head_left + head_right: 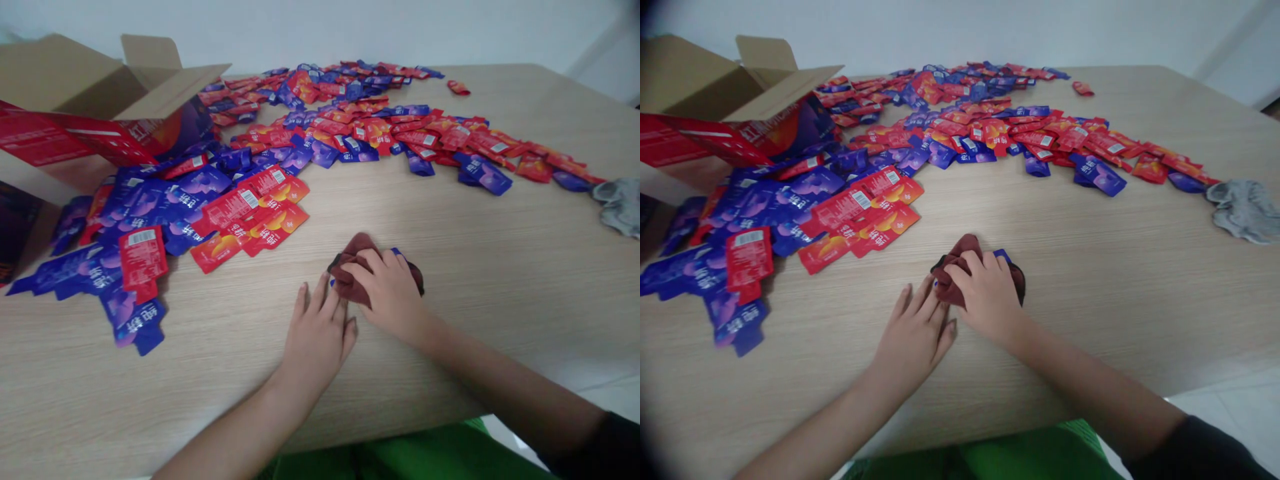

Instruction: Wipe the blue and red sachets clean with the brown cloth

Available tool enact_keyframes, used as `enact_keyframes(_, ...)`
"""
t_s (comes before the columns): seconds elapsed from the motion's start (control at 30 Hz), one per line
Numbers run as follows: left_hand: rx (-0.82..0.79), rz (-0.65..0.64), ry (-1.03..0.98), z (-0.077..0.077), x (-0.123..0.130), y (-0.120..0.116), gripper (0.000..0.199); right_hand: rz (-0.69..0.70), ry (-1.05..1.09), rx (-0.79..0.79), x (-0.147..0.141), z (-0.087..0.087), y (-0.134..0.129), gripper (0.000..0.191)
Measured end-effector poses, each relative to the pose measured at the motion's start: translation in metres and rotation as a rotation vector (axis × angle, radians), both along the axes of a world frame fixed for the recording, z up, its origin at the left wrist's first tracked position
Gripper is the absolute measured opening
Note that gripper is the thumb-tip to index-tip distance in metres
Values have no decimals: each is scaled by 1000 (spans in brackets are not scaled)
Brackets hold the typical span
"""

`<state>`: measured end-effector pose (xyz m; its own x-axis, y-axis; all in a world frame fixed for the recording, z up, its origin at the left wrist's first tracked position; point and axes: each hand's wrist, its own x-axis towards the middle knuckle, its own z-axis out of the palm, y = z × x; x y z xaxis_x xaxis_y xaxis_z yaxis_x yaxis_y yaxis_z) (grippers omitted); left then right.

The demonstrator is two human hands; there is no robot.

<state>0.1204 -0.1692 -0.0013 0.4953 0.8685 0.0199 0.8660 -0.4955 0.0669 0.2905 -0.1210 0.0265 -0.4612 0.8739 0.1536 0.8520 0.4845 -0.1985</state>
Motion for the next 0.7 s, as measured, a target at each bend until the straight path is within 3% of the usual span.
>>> enact_keyframes(0.07, 8, -3, -6, 0, -1, 0, 50, -27, -29, -14, 0, -8, -3, 37)
enact_keyframes(0.17, 46, 1, -26, -3, -2, 0, 53, -122, 25, 2, 24, -18, -2, 39)
enact_keyframes(0.33, 81, 6, -39, -8, -1, -1, 54, -216, 133, 37, 60, -19, 7, 32)
enact_keyframes(0.43, 89, 24, -41, -10, 1, -2, 54, -212, 188, 165, 45, -12, 5, 34)
enact_keyframes(0.5, 85, 37, -44, -10, 1, -3, 52, -105, 212, 187, 24, -8, 0, 38)
enact_keyframes(0.6, 80, 42, -48, -10, 1, -3, 49, 30, 143, 67, -1, -7, -5, 36)
enact_keyframes(0.7, 100, 30, -39, -10, -1, -2, 52, -41, 68, 8, 8, -14, 0, 30)
